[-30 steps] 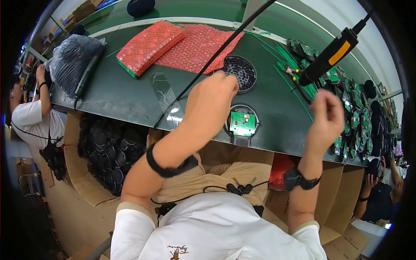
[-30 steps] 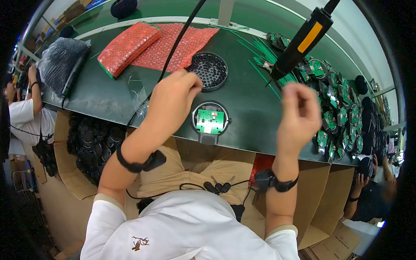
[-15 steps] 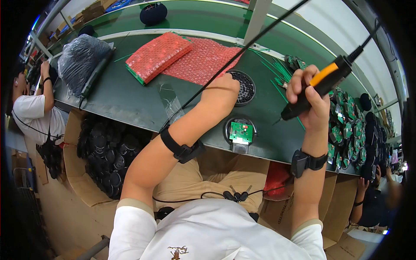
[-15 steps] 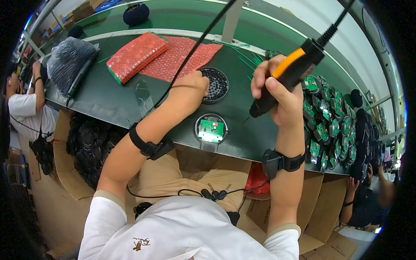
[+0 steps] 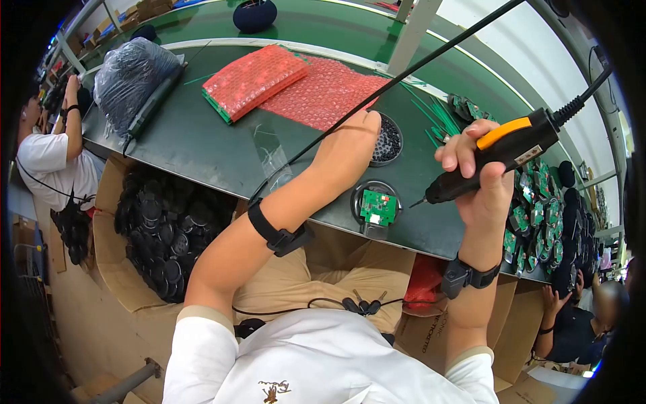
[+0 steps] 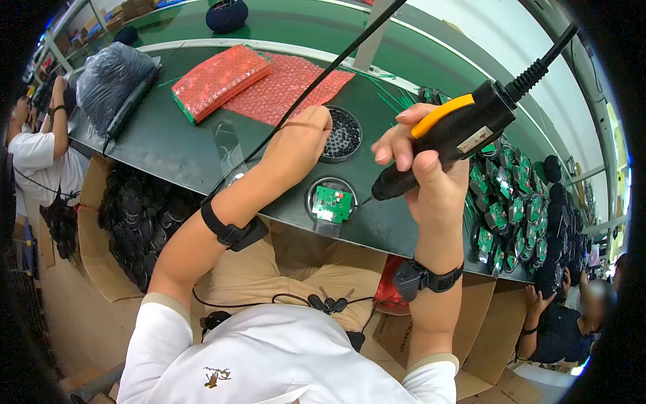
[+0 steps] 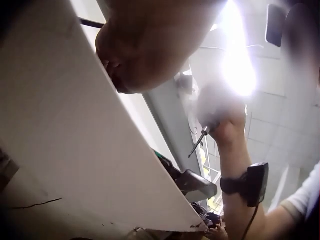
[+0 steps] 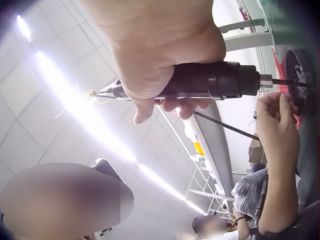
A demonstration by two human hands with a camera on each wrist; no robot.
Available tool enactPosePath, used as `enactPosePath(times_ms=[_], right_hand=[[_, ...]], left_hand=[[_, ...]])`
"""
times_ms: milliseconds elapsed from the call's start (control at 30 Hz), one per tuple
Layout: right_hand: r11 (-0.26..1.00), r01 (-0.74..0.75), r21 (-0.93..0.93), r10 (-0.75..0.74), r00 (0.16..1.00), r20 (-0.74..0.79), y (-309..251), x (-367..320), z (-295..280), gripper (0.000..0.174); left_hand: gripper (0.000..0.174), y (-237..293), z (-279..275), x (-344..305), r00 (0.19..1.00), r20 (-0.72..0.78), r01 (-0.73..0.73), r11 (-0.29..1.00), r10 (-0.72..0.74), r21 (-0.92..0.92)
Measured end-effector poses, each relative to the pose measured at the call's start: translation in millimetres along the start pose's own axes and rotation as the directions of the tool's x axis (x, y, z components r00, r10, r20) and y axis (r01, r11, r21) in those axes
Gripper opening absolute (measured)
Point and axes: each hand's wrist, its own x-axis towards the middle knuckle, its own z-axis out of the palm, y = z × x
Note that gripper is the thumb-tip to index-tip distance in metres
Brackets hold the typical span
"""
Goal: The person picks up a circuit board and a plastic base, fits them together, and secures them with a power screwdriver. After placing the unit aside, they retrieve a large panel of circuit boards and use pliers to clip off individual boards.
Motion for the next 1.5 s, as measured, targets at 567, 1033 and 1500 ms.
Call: enactPosePath(times_ms=[567,1033,1500], right_hand=[[0.995,-0.012,0.097,0.038,0.964,-0.265,12.2,17.2,50.2,0.017],[0.998,-0.037,-0.058,0.022,0.971,-0.237,13.2,8.2,61.6,0.018],[0.991,-0.024,-0.135,-0.014,0.963,-0.271,27.5,2.5,56.1,0.015]], left_hand=[[0.018,37.2,-34.4,-81.6,0.974,0.116,0.226,0.791,-0.194,-0.569],[0.022,39.1,-36.3,-78.6,0.99,0.079,0.14,0.838,-0.115,-0.528],[0.044,56.5,-47.3,-98.6,0.997,0.053,0.066,0.963,-0.054,-0.261]])
